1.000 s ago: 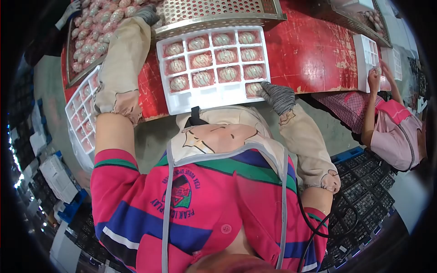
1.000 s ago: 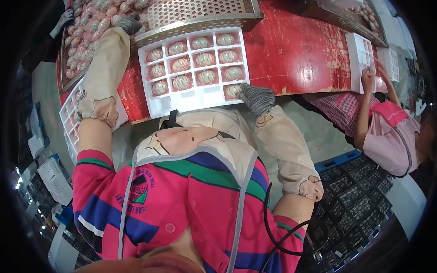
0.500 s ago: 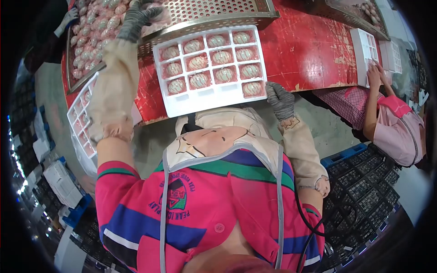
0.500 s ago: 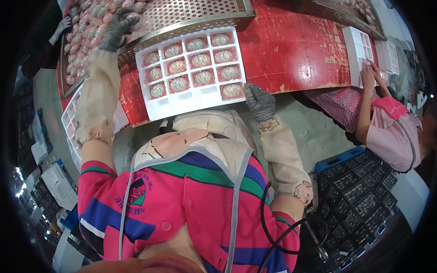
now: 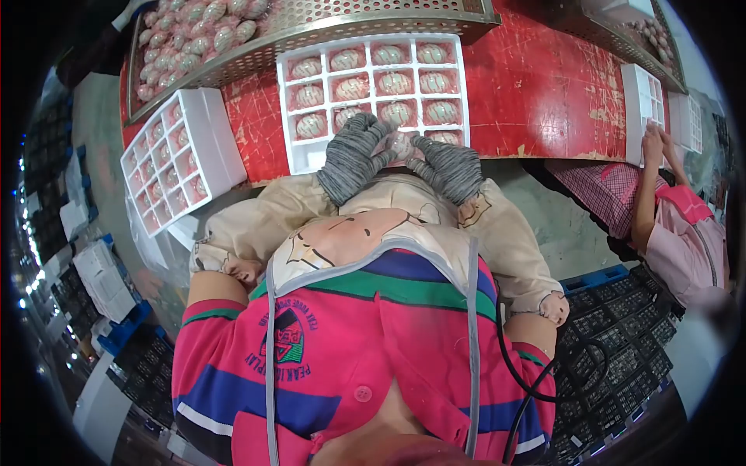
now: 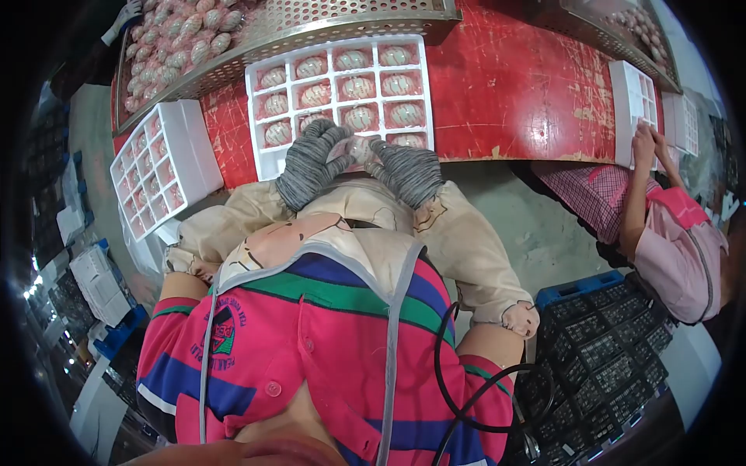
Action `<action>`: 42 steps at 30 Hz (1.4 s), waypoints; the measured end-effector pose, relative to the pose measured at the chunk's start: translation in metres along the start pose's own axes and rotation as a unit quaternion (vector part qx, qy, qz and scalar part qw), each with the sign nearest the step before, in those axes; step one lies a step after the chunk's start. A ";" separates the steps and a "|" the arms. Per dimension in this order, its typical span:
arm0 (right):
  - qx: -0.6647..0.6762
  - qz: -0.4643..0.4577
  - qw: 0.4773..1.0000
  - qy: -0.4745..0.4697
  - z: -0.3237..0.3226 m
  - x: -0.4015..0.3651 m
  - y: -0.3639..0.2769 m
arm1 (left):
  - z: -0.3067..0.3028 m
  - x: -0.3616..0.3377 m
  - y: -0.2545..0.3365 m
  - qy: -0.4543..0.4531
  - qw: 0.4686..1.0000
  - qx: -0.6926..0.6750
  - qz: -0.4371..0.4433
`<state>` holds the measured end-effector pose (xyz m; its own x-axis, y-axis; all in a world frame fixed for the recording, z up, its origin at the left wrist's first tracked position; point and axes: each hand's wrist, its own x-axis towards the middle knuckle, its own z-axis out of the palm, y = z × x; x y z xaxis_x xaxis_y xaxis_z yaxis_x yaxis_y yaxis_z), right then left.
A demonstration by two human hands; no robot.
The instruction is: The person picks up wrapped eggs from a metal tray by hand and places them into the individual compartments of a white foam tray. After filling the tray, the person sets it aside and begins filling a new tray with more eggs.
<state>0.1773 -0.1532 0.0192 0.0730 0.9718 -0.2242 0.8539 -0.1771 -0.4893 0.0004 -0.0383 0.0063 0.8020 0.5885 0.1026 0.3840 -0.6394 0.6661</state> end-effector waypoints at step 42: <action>-0.146 -0.051 0.958 -0.242 0.010 0.057 0.016 | -0.173 0.119 -0.145 0.147 0.946 0.234 -0.169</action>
<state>0.1896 -0.1017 -0.0098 -0.2054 0.7830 -0.5872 0.9567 0.0340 -0.2892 -0.0388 0.2105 0.0500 0.4609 0.8671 0.1889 0.8116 -0.4979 0.3055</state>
